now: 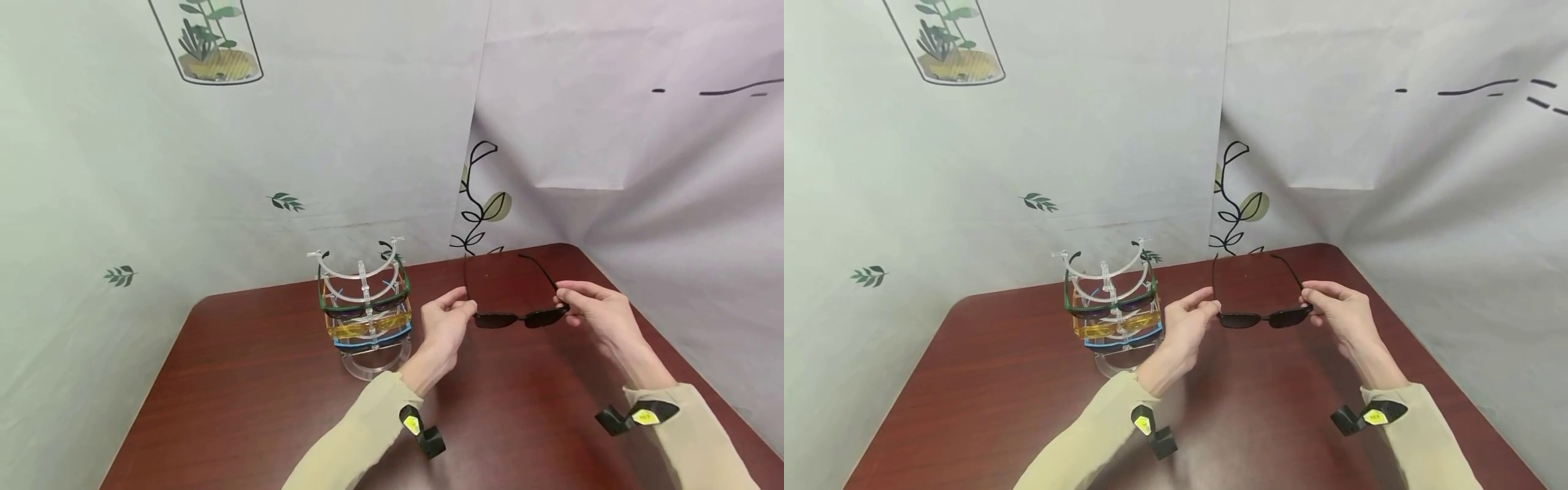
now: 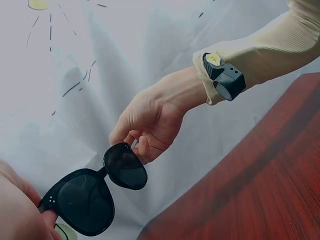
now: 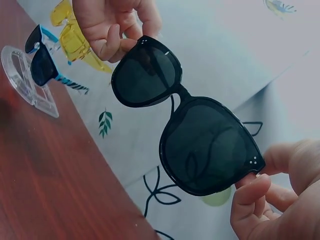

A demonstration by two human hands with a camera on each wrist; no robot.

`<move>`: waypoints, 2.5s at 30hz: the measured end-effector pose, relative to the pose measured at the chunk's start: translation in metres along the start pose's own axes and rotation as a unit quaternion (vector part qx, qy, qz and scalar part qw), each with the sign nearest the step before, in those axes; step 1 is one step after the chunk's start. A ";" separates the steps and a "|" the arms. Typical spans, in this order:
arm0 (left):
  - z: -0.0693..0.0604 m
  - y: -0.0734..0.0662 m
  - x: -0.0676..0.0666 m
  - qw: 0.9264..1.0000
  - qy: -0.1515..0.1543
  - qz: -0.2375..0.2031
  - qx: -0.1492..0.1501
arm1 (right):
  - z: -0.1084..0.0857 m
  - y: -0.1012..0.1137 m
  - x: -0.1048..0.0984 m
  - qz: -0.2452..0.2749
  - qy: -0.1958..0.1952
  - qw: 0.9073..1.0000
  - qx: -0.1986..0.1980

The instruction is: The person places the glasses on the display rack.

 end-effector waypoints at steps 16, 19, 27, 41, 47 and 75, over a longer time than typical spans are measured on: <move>-0.007 -0.024 -0.009 1.000 0.000 -0.018 0.020 | -0.009 0.021 0.022 0.055 0.033 0.997 -0.038; -0.009 -0.029 -0.011 1.000 0.001 -0.023 0.021 | -0.010 0.025 0.025 0.056 0.038 0.997 -0.048; -0.016 -0.045 -0.017 0.999 0.010 -0.027 0.039 | -0.013 0.034 0.036 0.060 0.052 0.995 -0.064; -0.022 -0.064 -0.031 0.997 0.011 -0.032 0.065 | -0.016 0.047 0.057 0.075 0.080 0.992 -0.064; -0.024 -0.076 -0.038 0.995 0.007 -0.034 0.090 | -0.016 0.053 0.068 0.085 0.103 0.989 -0.066; -0.034 -0.110 -0.083 0.996 -0.010 -0.016 0.092 | -0.017 0.068 0.122 0.098 0.160 0.981 -0.049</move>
Point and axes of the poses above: each hand's wrist, its own z-axis towards the middle knuckle, its own x-axis out of the palm, y = z × x, the point moved 9 cm from there along z, towards the middle knuckle
